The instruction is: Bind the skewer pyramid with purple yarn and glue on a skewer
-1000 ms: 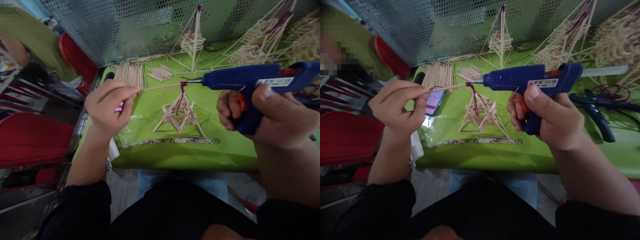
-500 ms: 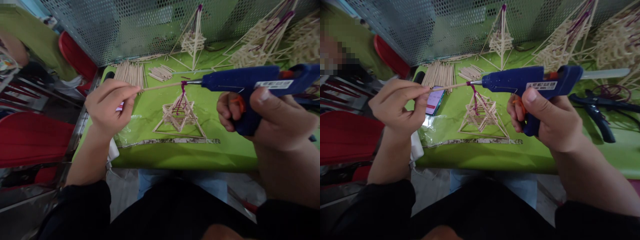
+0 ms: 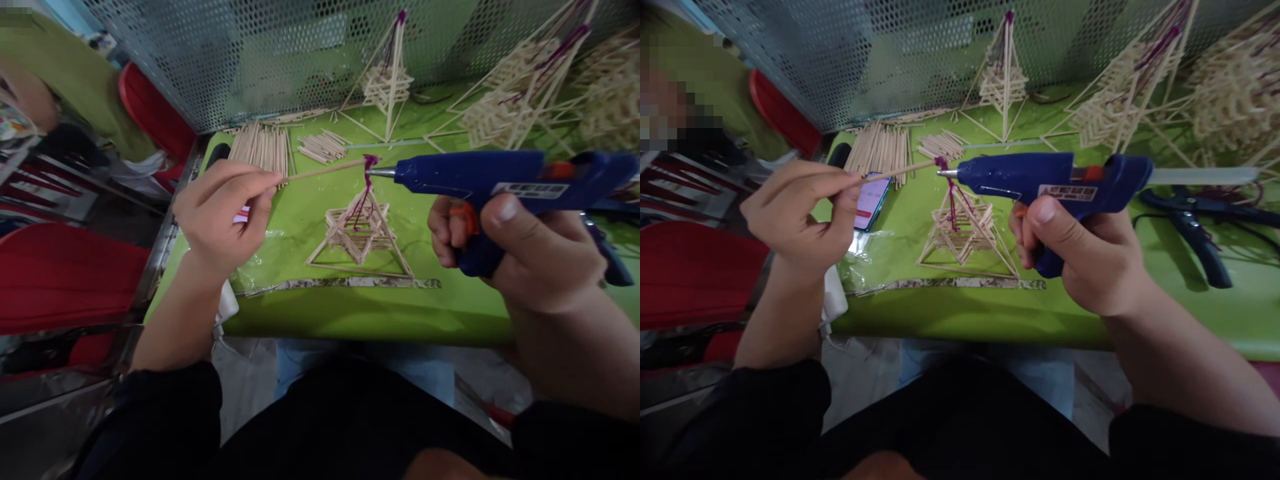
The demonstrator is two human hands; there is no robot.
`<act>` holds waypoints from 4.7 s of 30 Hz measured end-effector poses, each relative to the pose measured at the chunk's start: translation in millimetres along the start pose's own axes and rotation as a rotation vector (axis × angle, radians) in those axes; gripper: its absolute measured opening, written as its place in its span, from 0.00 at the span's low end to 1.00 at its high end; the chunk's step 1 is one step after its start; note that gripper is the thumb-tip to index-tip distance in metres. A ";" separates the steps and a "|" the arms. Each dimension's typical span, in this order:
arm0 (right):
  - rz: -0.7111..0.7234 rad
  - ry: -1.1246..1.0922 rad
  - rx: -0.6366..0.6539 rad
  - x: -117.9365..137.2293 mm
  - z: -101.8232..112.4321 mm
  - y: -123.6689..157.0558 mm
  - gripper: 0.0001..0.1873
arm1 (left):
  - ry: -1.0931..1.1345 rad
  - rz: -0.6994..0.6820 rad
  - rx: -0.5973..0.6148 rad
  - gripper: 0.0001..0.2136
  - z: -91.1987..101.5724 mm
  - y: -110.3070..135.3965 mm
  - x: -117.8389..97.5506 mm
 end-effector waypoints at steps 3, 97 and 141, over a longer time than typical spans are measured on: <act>-0.005 -0.001 0.016 0.5 -2.3 0.1 0.28 | -0.086 -0.013 -0.008 0.09 -0.8 -2.7 -1.7; 0.025 0.053 -0.111 18.3 20.6 -1.3 0.22 | -0.115 -0.092 0.027 0.09 -0.6 1.3 4.2; -0.013 0.040 -0.081 10.9 10.9 5.9 0.26 | -0.124 -0.191 0.067 0.14 -1.0 4.5 0.6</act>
Point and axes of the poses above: each hand's wrist, its own y-axis away from the middle knuckle, its own z-axis out of the back of the hand, x = y × z, the point moved 6 cm from there along -y, towards the middle knuckle, and after that the axes turned 2 degrees about -z, right-handed, at the moved point
